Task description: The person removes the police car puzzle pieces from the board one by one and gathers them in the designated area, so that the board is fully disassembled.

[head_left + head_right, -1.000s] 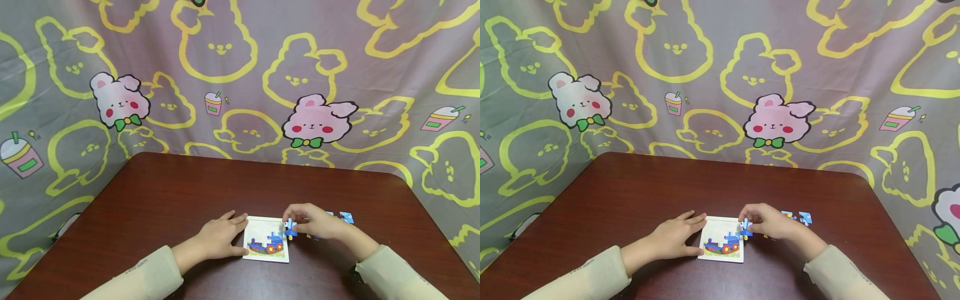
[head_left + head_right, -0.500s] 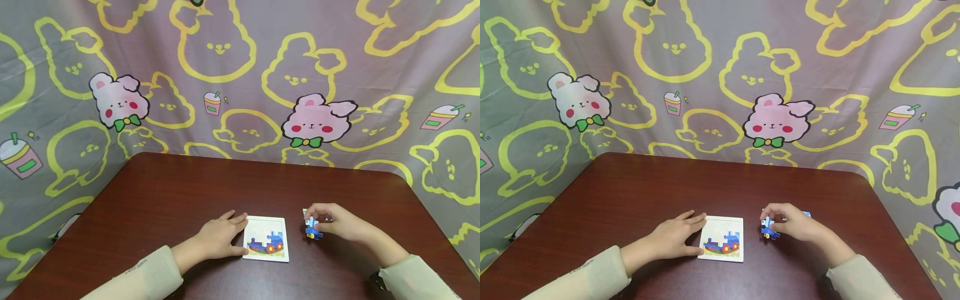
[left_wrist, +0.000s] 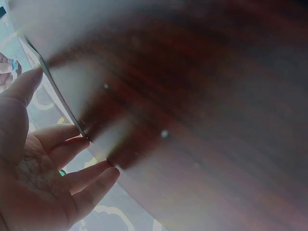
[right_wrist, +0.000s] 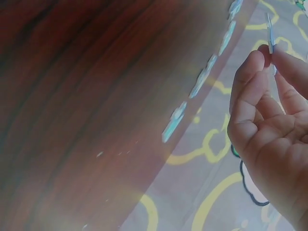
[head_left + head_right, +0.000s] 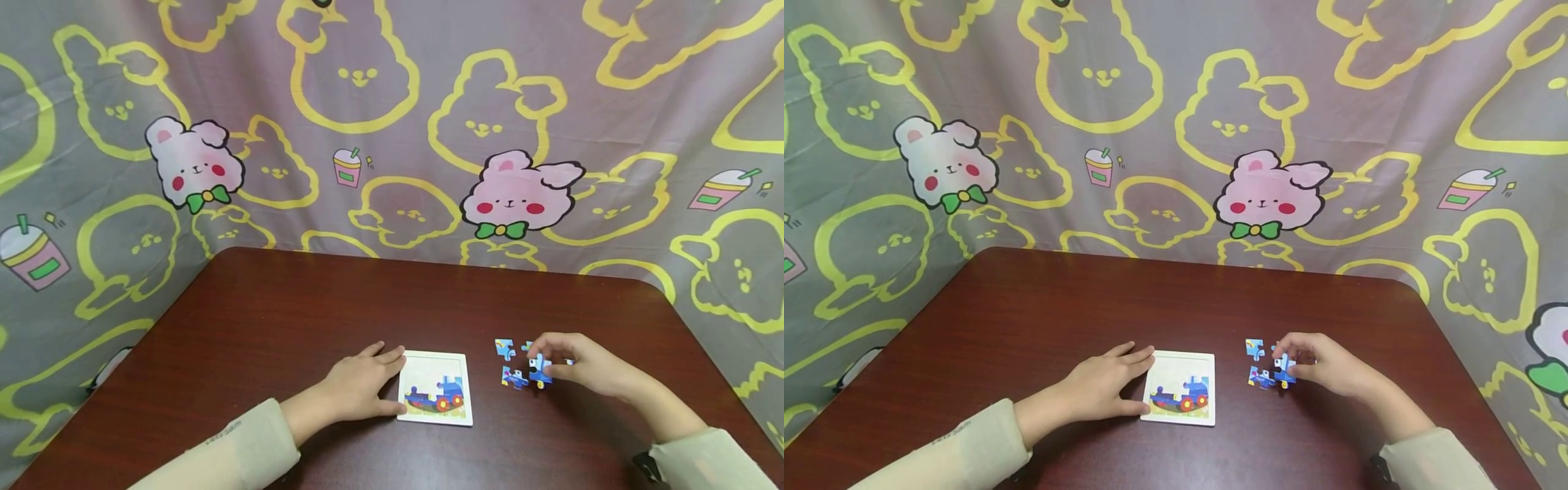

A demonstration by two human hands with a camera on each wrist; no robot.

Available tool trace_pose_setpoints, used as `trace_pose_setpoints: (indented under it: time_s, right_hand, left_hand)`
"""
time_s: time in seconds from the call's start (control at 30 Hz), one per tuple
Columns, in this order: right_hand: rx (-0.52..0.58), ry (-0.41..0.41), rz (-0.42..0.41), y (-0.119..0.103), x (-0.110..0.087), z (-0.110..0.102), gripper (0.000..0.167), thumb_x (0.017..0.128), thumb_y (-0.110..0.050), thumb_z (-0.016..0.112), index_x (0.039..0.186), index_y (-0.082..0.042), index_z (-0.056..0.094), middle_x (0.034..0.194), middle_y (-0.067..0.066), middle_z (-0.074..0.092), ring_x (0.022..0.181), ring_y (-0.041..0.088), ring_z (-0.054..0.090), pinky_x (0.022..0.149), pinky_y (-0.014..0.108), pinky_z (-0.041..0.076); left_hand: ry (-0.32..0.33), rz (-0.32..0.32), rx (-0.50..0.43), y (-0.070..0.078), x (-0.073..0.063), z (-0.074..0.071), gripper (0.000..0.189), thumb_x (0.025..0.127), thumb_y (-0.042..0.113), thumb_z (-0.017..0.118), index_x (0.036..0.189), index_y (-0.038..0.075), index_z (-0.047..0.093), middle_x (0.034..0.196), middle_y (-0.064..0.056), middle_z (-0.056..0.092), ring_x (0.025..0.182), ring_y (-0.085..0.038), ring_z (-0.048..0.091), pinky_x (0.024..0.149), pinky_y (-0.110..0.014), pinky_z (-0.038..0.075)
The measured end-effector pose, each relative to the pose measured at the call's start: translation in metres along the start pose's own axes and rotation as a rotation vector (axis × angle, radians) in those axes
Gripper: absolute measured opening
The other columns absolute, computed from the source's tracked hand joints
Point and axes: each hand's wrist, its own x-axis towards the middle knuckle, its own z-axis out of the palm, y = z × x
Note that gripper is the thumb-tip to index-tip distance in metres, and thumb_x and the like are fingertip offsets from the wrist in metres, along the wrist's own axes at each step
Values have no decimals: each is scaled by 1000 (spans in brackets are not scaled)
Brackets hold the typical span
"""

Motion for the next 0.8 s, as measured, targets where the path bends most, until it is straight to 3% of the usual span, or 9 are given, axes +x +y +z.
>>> trace_pose_setpoints:
  time_s: [0.43,0.8]
  right_hand:
    - [34,-62,71,15,-6,-2,19,89,2,66,106,-6,63,79,2,56,68,3,51,57,23,42]
    - [-88,-58,116,17,-4,2,23,87,0,68,108,-8,62,83,-2,55,63,-1,48,56,22,42]
  left_hand:
    - [3,0,5,-1,1,1,80,83,65,67,146,18,51,155,0,46,142,-34,44,90,-53,54]
    - [12,5,6,0,-1,0,80,83,64,67,146,18,52,154,1,47,142,-34,44,90,-53,55]
